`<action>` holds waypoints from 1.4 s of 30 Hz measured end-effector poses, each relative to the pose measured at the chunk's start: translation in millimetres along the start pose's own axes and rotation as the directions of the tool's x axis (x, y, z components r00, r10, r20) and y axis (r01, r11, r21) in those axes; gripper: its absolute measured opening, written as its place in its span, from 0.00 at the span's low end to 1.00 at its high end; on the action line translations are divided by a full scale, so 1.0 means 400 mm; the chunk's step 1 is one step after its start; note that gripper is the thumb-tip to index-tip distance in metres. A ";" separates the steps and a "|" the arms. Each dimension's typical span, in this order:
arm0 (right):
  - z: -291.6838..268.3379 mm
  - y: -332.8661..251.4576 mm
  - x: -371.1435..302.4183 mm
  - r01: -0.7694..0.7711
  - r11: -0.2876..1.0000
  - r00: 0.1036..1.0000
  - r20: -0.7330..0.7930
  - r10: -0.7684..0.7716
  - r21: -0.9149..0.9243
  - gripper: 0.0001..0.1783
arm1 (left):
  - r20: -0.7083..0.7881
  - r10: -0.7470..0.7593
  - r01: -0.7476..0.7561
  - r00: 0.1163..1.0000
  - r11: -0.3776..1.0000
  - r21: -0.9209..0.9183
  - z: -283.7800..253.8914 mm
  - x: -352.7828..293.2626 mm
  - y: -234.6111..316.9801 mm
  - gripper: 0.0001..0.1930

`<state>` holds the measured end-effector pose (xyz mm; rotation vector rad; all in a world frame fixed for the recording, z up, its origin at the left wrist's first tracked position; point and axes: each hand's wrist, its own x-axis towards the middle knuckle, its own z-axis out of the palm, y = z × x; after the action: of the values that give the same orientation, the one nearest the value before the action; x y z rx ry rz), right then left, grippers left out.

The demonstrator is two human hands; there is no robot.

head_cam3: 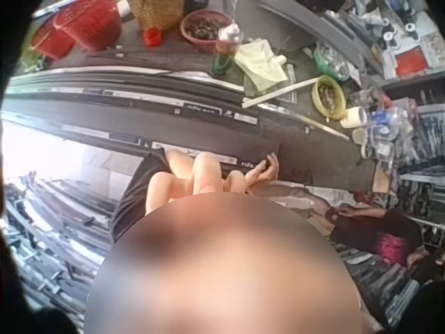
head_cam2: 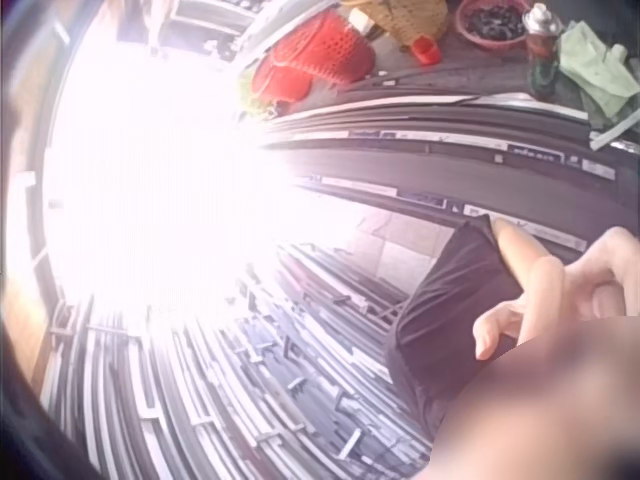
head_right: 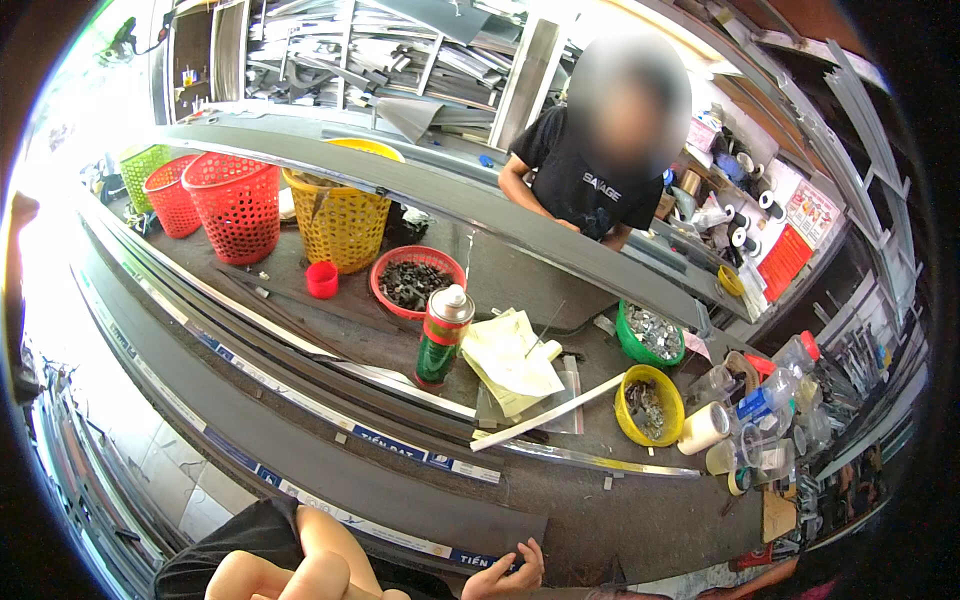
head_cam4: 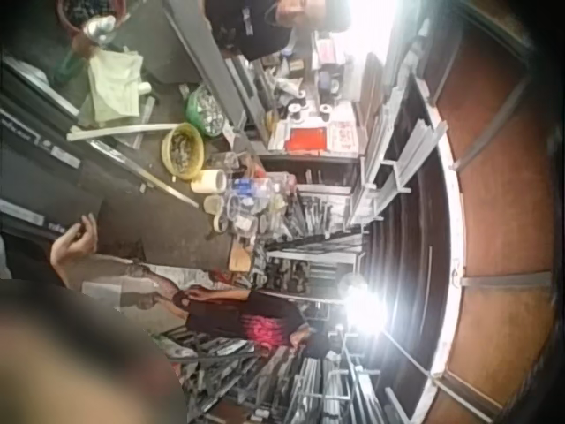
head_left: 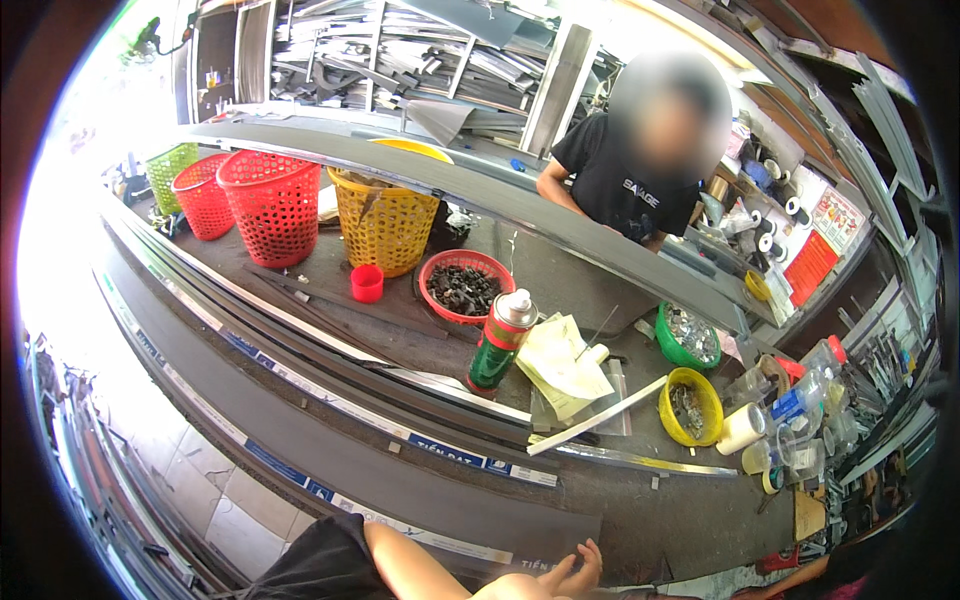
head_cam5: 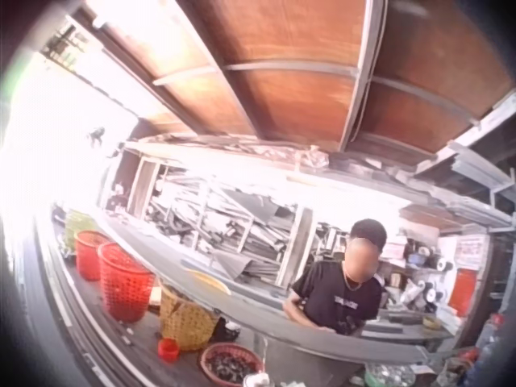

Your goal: The person aligns and marks aluminum profiles on a workbench, then uses a tape measure and marker to label them. They insert a rubber seal into a profile groove and fit a metal strip into the frame, preparing components for window assembly.

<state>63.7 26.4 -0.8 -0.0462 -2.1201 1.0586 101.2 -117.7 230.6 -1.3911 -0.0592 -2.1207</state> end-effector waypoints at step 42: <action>0.235 -0.232 0.059 -0.232 0.924 0.825 0.564 0.022 0.304 0.07 | -0.536 -0.173 0.272 0.827 -0.710 0.649 -0.371 -0.164 0.680 0.16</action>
<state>12.9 -89.5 43.3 0.3412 -2.4047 1.6960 132.9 -363.2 32.6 0.2383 -2.2221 -1.0044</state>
